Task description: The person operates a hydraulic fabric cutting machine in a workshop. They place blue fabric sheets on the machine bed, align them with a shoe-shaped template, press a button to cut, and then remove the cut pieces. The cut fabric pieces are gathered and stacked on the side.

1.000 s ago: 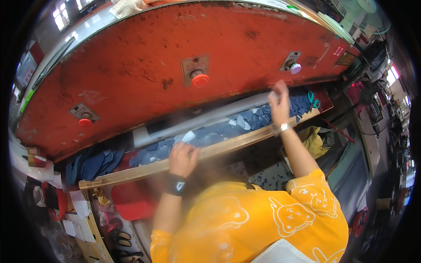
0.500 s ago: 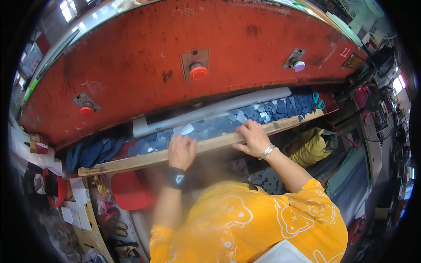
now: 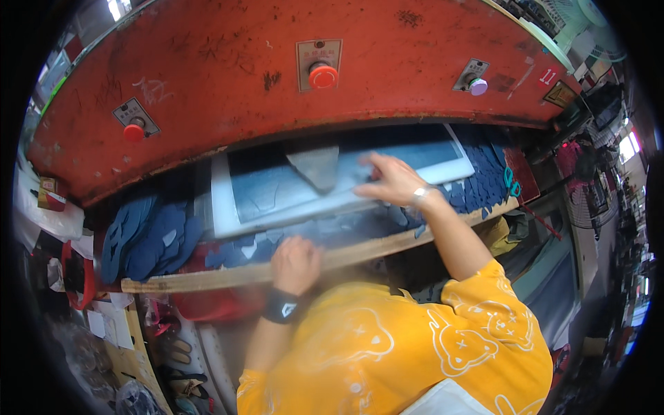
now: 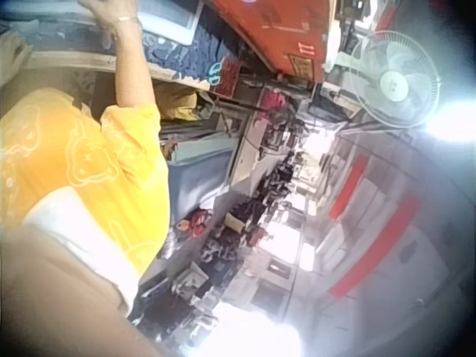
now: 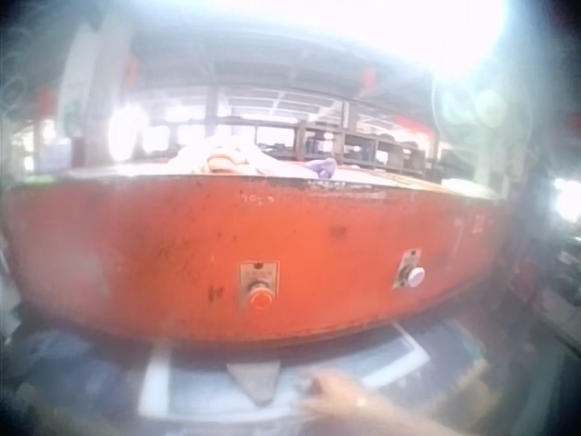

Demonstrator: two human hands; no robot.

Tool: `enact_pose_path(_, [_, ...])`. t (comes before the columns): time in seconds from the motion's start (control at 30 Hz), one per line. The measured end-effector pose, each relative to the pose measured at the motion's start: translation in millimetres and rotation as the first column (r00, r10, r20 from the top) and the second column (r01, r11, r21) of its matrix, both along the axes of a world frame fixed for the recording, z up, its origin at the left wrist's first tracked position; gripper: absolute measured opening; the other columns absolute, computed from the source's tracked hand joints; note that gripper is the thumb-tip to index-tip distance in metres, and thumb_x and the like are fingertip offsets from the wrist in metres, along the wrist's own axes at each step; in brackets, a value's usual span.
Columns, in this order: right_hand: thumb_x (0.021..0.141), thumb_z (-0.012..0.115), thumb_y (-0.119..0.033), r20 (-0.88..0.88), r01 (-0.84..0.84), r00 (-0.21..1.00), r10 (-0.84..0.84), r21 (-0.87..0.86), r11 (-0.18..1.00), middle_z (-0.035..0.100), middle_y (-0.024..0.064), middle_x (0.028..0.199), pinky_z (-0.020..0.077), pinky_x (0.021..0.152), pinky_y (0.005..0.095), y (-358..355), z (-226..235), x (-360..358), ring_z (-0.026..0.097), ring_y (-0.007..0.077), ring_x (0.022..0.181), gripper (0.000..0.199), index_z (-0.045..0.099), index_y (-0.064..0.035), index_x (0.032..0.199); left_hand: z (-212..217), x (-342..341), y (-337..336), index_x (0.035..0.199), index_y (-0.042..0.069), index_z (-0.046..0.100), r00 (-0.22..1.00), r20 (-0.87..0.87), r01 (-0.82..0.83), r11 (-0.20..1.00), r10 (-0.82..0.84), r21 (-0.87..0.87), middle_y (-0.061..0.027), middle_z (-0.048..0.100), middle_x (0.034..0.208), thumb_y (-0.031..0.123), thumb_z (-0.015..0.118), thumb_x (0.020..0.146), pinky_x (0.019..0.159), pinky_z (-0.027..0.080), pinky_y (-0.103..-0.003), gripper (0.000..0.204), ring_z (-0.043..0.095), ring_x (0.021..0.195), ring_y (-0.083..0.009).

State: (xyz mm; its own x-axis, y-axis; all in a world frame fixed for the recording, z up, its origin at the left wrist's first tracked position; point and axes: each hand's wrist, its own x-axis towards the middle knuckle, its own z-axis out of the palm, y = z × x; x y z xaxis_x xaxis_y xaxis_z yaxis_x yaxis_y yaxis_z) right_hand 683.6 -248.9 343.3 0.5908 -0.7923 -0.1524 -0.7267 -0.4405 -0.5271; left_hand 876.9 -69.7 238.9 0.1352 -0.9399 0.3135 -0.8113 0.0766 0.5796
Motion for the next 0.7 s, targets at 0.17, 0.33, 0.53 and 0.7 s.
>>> enact_pose_path(0.17, [0.063, 0.073, -0.059, -0.145, -0.025, 0.989, -0.017, -0.283, 0.959, 0.026, 0.0257, 0.147, 0.0248, 0.106, 0.0576, 25.1, -34.1, 98.7, 0.025, 0.0510, 0.131, 0.102, 0.030, -0.0157, 0.145, 19.0, -16.9, 37.3, 0.064, 0.006, 0.058, 0.988, -0.052, 0.144, 0.989, -0.145, -0.023, -0.0102, 0.055, 0.069, 0.013, 0.071, 0.072, 0.062, 0.045, -0.041, 0.017, 0.056, 0.071, -0.0309])
enact_pose_path(0.33, [0.060, 0.073, -0.046, -0.114, 0.022, 0.992, -0.048, -0.220, 0.975, 0.025, 0.0202, 0.149, 0.0280, 0.101, 0.0600, 64.8, -32.8, 95.3, 0.023, 0.0515, 0.130, 0.089, 0.042, -0.0224, 0.140, 30.9, -28.5, 63.8, 0.093, 0.007, 0.065, 0.999, 0.032, -0.023, 0.990, 0.027, -0.137, -0.0125, 0.059, 0.110, 0.013, 0.071, 0.071, 0.091, 0.041, -0.044, 0.023, 0.054, 0.108, -0.0349])
enact_pose_path(0.53, [0.055, 0.073, -0.038, 0.139, -0.076, 0.985, 0.097, -0.154, 0.985, 0.035, 0.0176, 0.144, 0.0309, 0.103, 0.0524, 72.0, -18.4, 1.7, 0.033, 0.0434, 0.127, 0.078, 0.056, -0.0194, 0.129, 26.3, -39.9, 104.0, 0.099, 0.008, 0.065, 0.999, 0.019, -0.043, 0.999, 0.044, -0.023, -0.0121, 0.057, 0.118, 0.014, 0.070, 0.073, 0.094, 0.038, -0.044, 0.028, 0.051, 0.114, -0.0337])
enact_pose_path(0.7, [0.054, 0.074, -0.035, 0.053, 0.099, 0.995, -0.087, -0.280, 0.955, 0.039, 0.0157, 0.142, 0.0314, 0.104, 0.0494, 71.6, -28.2, -19.9, 0.035, 0.0406, 0.127, 0.078, 0.056, -0.0206, 0.128, 22.6, -43.3, 112.3, 0.098, 0.008, 0.066, 0.999, 0.004, -0.038, 0.998, 0.039, -0.040, -0.0119, 0.058, 0.117, 0.014, 0.070, 0.073, 0.093, 0.038, -0.043, 0.026, 0.052, 0.113, -0.0331])
